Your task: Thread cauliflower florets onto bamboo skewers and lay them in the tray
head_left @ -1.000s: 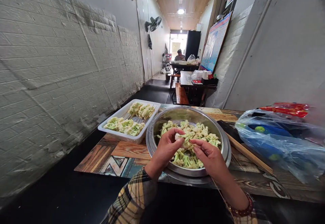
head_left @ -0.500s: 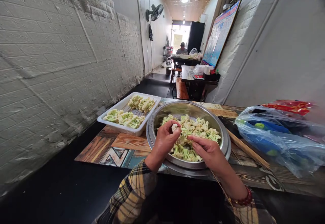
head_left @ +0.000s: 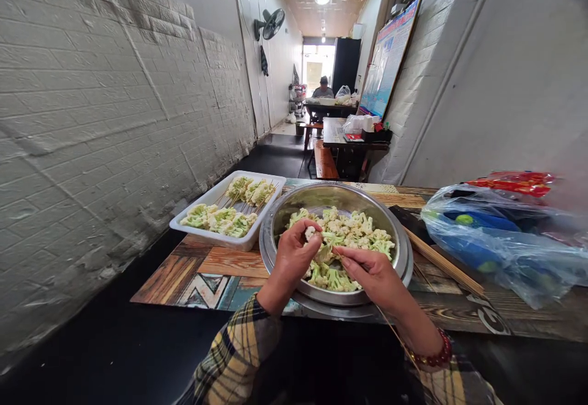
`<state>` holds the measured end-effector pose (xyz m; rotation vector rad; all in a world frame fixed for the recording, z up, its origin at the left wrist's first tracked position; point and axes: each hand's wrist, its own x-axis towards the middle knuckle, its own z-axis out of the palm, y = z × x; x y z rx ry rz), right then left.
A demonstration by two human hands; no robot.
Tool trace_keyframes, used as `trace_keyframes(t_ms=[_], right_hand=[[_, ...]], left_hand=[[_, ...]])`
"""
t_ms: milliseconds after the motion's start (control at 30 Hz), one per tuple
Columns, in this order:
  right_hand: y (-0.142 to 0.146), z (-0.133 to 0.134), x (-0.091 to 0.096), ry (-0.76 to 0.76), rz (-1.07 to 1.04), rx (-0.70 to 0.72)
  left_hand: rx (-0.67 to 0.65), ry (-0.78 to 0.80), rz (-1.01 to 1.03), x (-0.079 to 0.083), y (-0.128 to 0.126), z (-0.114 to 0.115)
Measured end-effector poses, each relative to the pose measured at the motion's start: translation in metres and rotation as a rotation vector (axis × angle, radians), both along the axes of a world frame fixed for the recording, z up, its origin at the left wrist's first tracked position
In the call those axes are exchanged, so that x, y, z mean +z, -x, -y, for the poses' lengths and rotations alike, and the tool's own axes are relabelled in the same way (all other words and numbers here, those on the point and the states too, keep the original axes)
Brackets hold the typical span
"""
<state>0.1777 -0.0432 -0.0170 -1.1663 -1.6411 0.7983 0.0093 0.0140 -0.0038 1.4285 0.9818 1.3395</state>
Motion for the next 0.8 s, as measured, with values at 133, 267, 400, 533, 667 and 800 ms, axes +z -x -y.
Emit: trace_keyframes(t_ms=[133,267,400,533,667,800], right_hand=[[0.0009,-0.0008,-0.0019,-0.008,-0.010,-0.035],[0.0026,-0.0008,-0.0023,-0.007,-0.035,-0.076],[0.0029,-0.0009,-0.0019,-0.001,-0.018,-0.107],[0.0028,-0.0004,0.0014,-0.027,0.022,-0.122],[0.0030,0.0002,0.0035,-0.035,0.031,-0.120],[0.0033,0.0008,0.0021,-0.031,0.022,-0.130]], left_hand=[[0.003,-0.060,-0.086,0.0013,0.0002,0.0012],[0.051,-0.119,-0.164,0.0043,-0.0006,0.0033],[0.046,-0.168,-0.212,0.0041,-0.0018,0.0030],[0.006,-0.236,-0.201,-0.0005,-0.0019,0.0005],[-0.003,-0.310,-0.193,-0.0039,-0.0018,-0.0007],[-0.016,-0.396,-0.228,-0.0042,-0.0025,-0.0004]])
